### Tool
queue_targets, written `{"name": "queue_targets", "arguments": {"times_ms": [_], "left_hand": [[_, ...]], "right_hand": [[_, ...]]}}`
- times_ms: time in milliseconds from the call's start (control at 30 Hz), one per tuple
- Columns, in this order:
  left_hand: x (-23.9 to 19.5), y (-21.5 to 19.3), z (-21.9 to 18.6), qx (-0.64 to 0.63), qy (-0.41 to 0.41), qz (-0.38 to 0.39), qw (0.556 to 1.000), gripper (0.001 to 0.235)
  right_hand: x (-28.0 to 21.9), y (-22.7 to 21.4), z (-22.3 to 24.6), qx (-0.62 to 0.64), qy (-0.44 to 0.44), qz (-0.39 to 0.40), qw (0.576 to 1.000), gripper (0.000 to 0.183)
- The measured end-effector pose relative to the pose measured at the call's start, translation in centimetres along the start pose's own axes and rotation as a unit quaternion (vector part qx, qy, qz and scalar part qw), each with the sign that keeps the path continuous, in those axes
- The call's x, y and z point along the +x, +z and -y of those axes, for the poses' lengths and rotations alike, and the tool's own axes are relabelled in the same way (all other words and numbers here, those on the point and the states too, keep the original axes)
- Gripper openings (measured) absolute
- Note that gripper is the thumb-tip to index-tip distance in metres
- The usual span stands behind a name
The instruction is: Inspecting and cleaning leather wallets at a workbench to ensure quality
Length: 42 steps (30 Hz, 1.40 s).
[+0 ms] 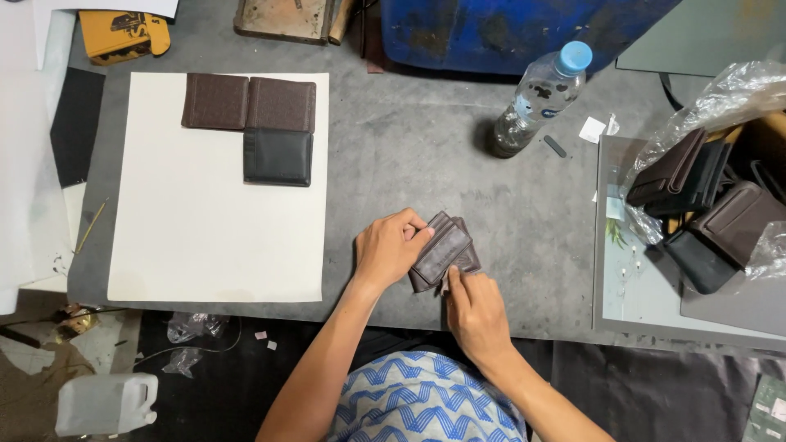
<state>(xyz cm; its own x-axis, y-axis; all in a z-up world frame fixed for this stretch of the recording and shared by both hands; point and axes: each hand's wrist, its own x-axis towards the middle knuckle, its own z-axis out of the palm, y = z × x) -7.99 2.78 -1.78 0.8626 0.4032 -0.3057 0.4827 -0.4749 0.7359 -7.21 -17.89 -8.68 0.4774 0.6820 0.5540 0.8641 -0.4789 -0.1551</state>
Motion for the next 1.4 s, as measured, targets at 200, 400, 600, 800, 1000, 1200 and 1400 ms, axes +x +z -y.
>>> {"name": "queue_targets", "arguments": {"times_ms": [200,400,600,800,1000,1200,1400], "left_hand": [[0.3,0.2,-0.3,0.058,-0.035,0.015,0.998,0.020],[0.2,0.1,-0.8,0.039,-0.050,0.011,0.998,0.018],[0.1,-0.4,-0.1,-0.190,0.009,-0.020,0.982,0.006],[-2.1,-0.6,0.8,-0.120,0.402,-0.057,0.906,0.012],[-2.2,-0.1,4.0,0.187,0.568,-0.200,0.777,0.022],[-4.6,1.3,3.9,0.132,0.382,-0.265,0.876,0.020],[-8.8,2.0,1.5,-0.032,0.048,-0.060,0.997,0.026]], "right_hand": [[1.8,-1.6,-1.1,0.104,0.048,-0.022,0.993,0.029],[2.2,-2.3,4.0,0.203,-0.064,0.108,0.971,0.023],[1.1,-3.8,4.3,0.298,0.074,-0.070,0.949,0.026],[0.3,-6.2,0.7,0.193,0.436,-0.159,0.864,0.017],[-0.6,-4.7,-1.3,0.209,0.376,-0.113,0.896,0.026],[0.0,-1.7,-0.2,0.159,0.060,-0.004,0.985,0.027],[-0.2,-0.1,-1.3,0.145,0.130,-0.004,0.981,0.034]]}}
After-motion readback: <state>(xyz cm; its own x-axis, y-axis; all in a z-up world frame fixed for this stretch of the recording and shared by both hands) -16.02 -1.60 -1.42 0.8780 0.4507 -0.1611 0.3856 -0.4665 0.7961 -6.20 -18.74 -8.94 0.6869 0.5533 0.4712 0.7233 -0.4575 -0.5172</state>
